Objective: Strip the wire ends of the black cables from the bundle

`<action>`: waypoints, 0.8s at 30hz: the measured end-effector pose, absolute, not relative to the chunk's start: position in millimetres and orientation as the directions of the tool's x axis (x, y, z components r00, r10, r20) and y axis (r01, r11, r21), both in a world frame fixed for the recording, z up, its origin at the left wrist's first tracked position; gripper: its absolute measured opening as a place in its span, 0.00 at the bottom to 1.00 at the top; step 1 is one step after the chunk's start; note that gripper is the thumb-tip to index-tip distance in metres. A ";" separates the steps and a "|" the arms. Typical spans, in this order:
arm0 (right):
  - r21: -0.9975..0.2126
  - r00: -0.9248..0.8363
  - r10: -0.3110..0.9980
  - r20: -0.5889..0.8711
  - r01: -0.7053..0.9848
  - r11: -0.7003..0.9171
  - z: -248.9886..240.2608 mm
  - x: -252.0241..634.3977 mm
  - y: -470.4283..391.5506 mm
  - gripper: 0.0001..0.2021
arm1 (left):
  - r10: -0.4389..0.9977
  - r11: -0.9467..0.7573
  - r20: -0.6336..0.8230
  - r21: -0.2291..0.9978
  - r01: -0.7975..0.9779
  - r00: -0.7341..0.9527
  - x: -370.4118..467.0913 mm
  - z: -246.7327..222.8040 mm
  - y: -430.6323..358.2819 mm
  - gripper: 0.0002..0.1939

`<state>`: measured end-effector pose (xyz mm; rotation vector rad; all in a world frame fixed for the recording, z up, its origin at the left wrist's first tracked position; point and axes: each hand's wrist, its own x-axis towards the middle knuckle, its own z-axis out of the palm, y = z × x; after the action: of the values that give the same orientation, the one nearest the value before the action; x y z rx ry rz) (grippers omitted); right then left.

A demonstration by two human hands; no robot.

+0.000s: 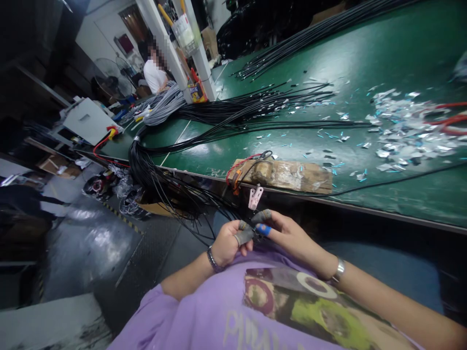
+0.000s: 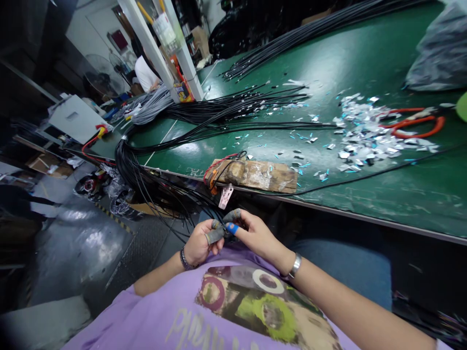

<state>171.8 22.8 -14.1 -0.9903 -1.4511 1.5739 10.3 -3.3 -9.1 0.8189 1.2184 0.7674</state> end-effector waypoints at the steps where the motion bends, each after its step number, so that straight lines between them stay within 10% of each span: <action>1: -0.997 -0.413 0.909 -0.055 -0.032 -0.075 -13.9 171.8 22.8 0.09 | 0.856 0.504 -0.487 0.861 -0.065 0.176 10.7 -8.4 -3.0 0.26; 12: -0.906 -0.486 0.827 -0.283 -0.149 -0.397 -15.2 169.0 23.1 0.07 | 0.832 0.508 -0.475 0.860 -0.048 0.286 4.7 -12.7 -0.6 0.26; 18: -0.997 -0.453 0.892 -0.002 0.072 0.035 -16.3 175.2 24.9 0.10 | 0.682 0.637 -0.583 0.770 0.033 0.441 -3.7 -15.7 4.4 0.23; 24: -0.817 -0.405 0.888 0.216 0.423 0.392 -7.4 191.1 23.1 0.13 | 0.753 0.625 -0.569 0.776 -0.087 0.330 -3.8 -12.1 10.4 0.23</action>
<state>191.1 23.1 -7.4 -1.1197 -1.9909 0.9021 -3.8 10.4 -12.1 0.7201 1.1069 0.6162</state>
